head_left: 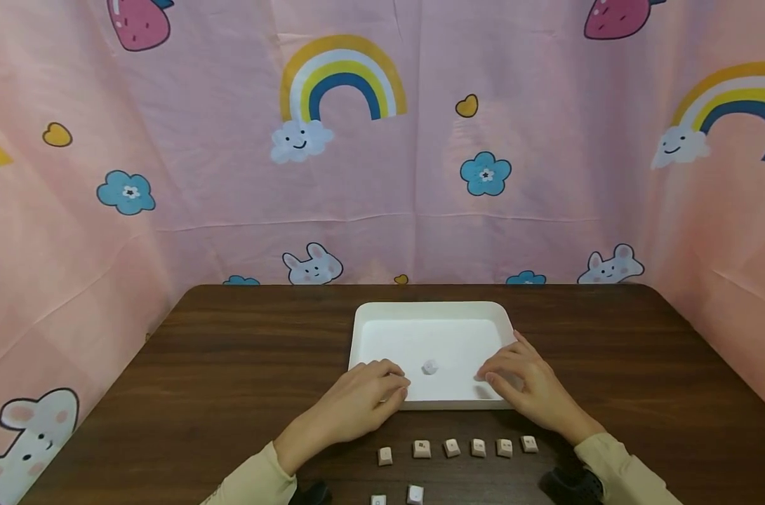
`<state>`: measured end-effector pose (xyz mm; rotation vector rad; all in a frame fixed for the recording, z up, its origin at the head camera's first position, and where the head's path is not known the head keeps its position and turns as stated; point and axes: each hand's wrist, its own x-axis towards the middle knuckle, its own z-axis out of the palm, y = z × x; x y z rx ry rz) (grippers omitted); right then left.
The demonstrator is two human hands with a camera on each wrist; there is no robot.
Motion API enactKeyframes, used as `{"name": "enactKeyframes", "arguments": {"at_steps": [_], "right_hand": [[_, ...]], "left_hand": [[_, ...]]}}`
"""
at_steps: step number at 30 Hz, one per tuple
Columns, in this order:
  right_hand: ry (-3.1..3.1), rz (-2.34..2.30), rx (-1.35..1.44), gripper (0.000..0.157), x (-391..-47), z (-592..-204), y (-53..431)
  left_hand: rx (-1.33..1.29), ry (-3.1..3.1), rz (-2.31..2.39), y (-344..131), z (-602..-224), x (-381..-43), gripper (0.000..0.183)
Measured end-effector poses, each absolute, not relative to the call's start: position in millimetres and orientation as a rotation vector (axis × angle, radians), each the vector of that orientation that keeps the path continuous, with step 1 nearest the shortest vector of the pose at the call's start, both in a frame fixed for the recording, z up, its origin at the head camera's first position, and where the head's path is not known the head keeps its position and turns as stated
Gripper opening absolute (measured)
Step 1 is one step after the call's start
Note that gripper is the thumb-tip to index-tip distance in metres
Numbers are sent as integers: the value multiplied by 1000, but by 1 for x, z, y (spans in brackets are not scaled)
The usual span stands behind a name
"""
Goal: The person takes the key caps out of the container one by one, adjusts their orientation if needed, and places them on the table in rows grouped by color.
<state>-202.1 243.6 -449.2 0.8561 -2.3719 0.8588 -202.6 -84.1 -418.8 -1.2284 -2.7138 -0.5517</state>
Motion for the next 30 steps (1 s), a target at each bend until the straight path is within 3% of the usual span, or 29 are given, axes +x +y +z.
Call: {"name": "enactKeyframes", "arguments": {"at_steps": [30], "right_hand": [[-2399, 866, 835, 14, -203, -450, 244]], "left_hand": [[-1128, -2329, -1178, -80, -421, -209, 25]]}}
